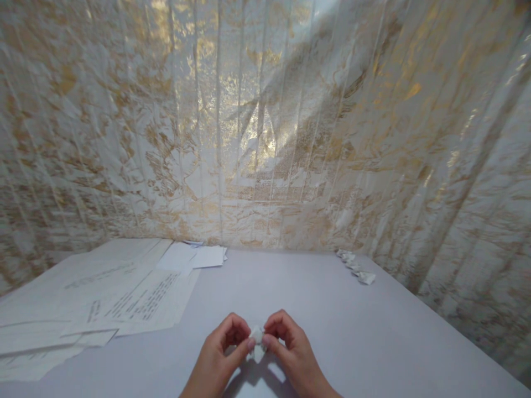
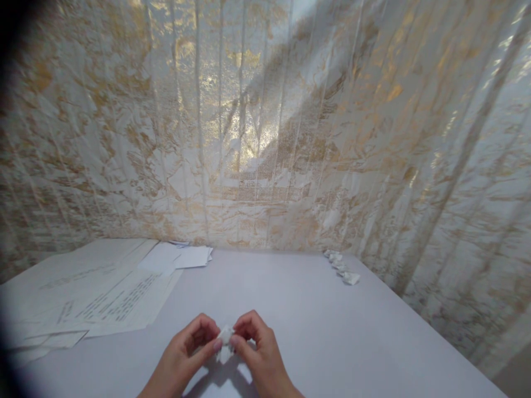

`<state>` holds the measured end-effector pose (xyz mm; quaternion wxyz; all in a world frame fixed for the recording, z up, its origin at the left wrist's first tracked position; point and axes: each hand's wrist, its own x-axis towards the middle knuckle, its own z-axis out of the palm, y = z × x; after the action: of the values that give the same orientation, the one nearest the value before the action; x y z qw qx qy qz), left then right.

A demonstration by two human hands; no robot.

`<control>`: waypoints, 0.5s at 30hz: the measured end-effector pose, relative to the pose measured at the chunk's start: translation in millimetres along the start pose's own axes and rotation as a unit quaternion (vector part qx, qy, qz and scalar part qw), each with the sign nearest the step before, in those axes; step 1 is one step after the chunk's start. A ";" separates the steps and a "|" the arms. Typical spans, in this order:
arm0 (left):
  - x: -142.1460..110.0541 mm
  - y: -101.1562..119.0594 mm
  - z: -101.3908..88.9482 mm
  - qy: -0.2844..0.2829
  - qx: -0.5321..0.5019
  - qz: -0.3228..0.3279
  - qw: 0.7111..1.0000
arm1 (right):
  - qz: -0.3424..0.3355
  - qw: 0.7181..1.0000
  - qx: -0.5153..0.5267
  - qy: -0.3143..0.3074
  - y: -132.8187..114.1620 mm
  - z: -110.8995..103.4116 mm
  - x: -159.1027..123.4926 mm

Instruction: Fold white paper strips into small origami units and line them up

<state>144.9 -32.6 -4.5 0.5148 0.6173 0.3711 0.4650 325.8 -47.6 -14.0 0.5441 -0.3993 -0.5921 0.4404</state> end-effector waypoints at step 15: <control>-0.7 1.3 1.9 0.019 -0.049 -0.026 0.998 | 0.066 0.990 0.101 -0.067 6.7 6.8 -1.6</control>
<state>146.5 -34.1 -3.5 0.5491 0.5724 0.3740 0.4805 319.2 -47.8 -21.1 0.5105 -0.3504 -0.5520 0.5585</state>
